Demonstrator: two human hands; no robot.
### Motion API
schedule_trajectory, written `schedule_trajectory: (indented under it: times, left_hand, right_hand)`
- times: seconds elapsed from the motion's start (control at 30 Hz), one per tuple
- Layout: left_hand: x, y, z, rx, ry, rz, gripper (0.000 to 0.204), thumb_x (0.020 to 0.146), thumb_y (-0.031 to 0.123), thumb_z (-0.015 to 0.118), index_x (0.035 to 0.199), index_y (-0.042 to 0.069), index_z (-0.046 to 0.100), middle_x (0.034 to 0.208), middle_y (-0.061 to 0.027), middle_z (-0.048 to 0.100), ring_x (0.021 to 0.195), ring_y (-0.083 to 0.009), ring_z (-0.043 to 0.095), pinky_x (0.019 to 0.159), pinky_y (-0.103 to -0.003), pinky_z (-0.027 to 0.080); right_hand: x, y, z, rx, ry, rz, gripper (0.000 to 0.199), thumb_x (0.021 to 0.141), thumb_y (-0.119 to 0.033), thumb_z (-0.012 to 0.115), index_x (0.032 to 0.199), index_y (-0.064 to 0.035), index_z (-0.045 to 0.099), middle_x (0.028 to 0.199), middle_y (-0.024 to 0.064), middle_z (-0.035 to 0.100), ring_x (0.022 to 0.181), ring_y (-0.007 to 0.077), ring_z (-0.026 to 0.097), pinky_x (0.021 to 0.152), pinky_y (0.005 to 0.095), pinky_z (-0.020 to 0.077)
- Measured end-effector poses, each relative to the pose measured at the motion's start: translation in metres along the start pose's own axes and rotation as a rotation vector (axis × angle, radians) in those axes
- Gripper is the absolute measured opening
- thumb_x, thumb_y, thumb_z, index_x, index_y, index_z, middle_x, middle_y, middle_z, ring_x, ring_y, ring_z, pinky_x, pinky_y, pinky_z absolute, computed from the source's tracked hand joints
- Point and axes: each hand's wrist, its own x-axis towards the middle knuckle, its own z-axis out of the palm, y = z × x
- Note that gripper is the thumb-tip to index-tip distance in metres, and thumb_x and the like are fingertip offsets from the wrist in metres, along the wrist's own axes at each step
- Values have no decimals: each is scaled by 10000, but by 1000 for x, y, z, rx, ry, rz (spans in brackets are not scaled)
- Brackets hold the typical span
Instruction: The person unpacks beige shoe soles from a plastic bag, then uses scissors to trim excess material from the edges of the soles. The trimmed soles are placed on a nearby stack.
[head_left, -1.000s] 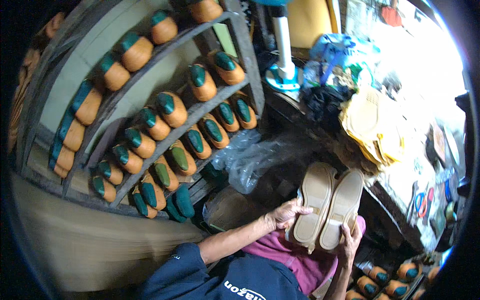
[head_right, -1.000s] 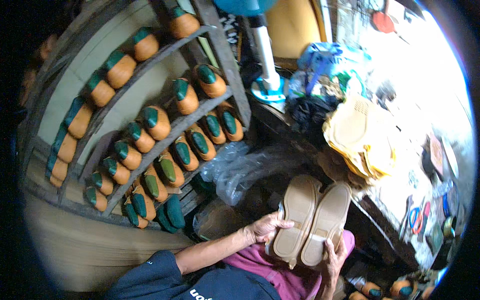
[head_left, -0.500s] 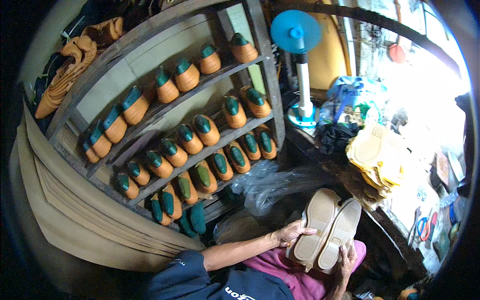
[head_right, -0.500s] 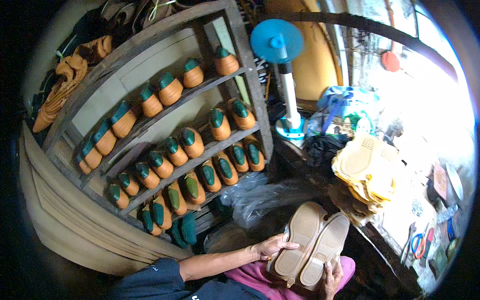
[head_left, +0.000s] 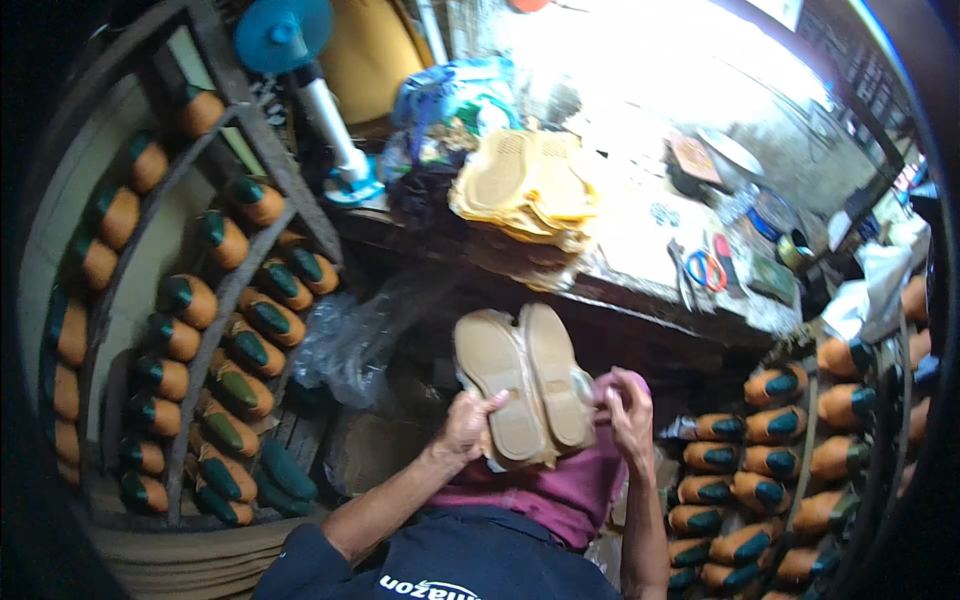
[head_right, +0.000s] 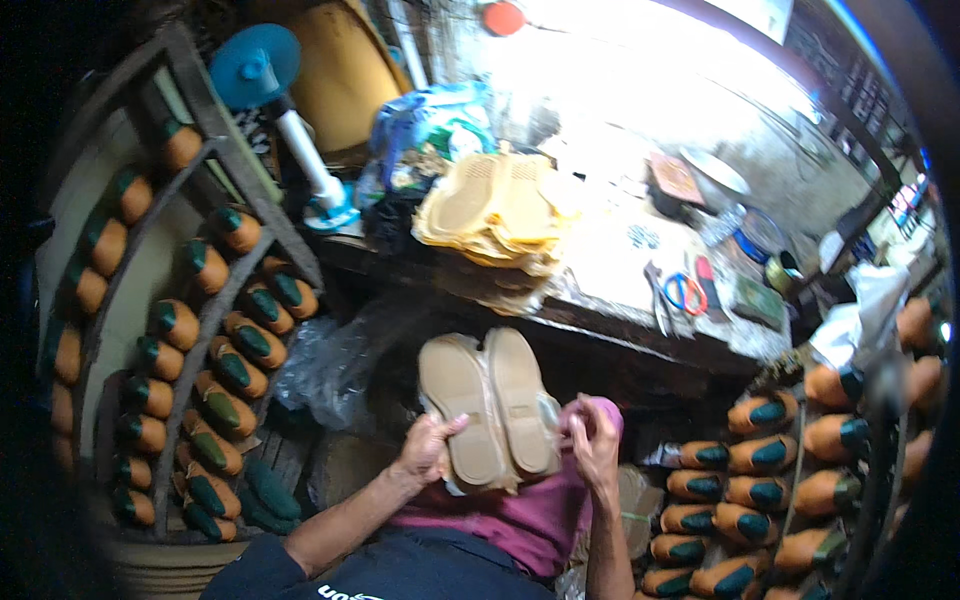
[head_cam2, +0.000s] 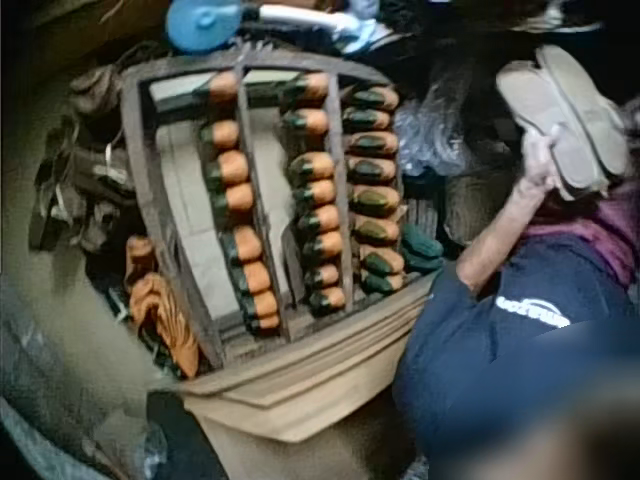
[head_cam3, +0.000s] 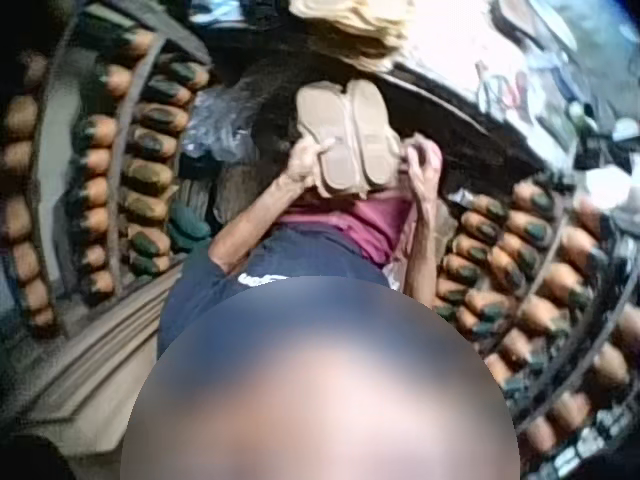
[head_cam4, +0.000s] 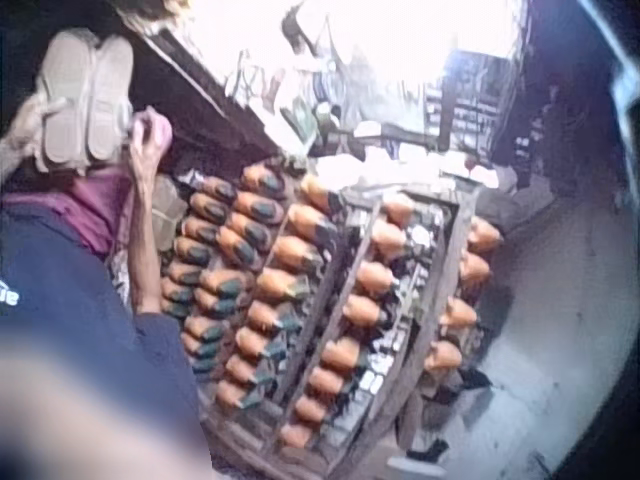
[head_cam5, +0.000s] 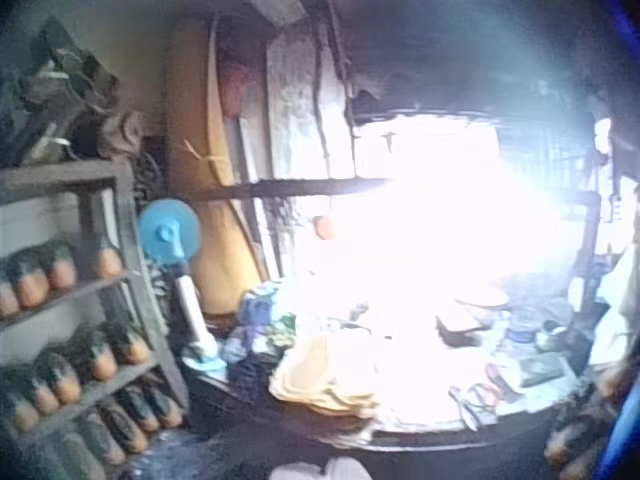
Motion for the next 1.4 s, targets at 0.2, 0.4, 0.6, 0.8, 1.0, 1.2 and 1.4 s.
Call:
schedule_trajectory:
  times: [0.2,0.4,0.6,0.8,1.0,1.2,1.4]
  left_hand:
    - [-11,25,-8,-40,187,103,445,1052,25,687,1475,-51,570,1339,-133,730,1182,-261,733,1075,-433,592]
    - [-22,50,-15,-86,285,224,451,1041,32,720,1463,-41,576,1359,-138,719,1193,-283,729,1071,-429,596]
    - [-22,62,-25,-90,306,163,414,1048,83,714,1436,-19,613,1326,-104,729,1201,-227,722,1059,-399,590]
    - [-18,44,-15,-231,290,169,432,1069,152,708,1473,24,621,1372,-74,725,1247,-227,711,1095,-405,570]
    - [-16,36,-4,-251,395,103,390,1070,222,733,1399,20,677,1306,-66,748,1201,-200,723,1046,-377,590]
    - [-23,45,12,-365,141,-163,494,1084,131,701,1543,31,546,1456,-133,682,1332,-302,685,1151,-490,576]
    - [-26,24,37,-370,125,-280,438,1134,131,619,1554,29,546,1496,-177,673,1388,-344,660,1174,-583,563]
  right_hand:
    - [124,-62,-54,-687,360,-566,212,1020,-12,635,1209,60,699,1044,249,759,966,431,754,902,473,595]
    - [235,-53,-126,-1196,481,-363,347,970,-99,612,1291,15,677,1237,323,723,1079,515,716,950,569,585]
    - [304,-26,-174,-1318,428,-106,329,981,-251,658,1179,9,703,1112,299,763,1072,480,743,932,574,584]
    - [330,-25,-210,-1359,335,87,370,865,-203,751,1146,31,696,1073,291,770,1063,445,762,929,524,587]
    - [250,-65,-191,-112,295,-98,486,1009,-122,795,1414,80,620,947,109,750,770,151,703,668,299,547]
    - [20,-100,-92,-16,-190,240,485,952,-205,827,1378,-24,684,879,7,675,657,103,671,594,282,548]
    - [-137,-77,-29,189,-471,623,538,1018,-231,805,1441,2,568,1009,69,671,858,140,712,781,313,615]
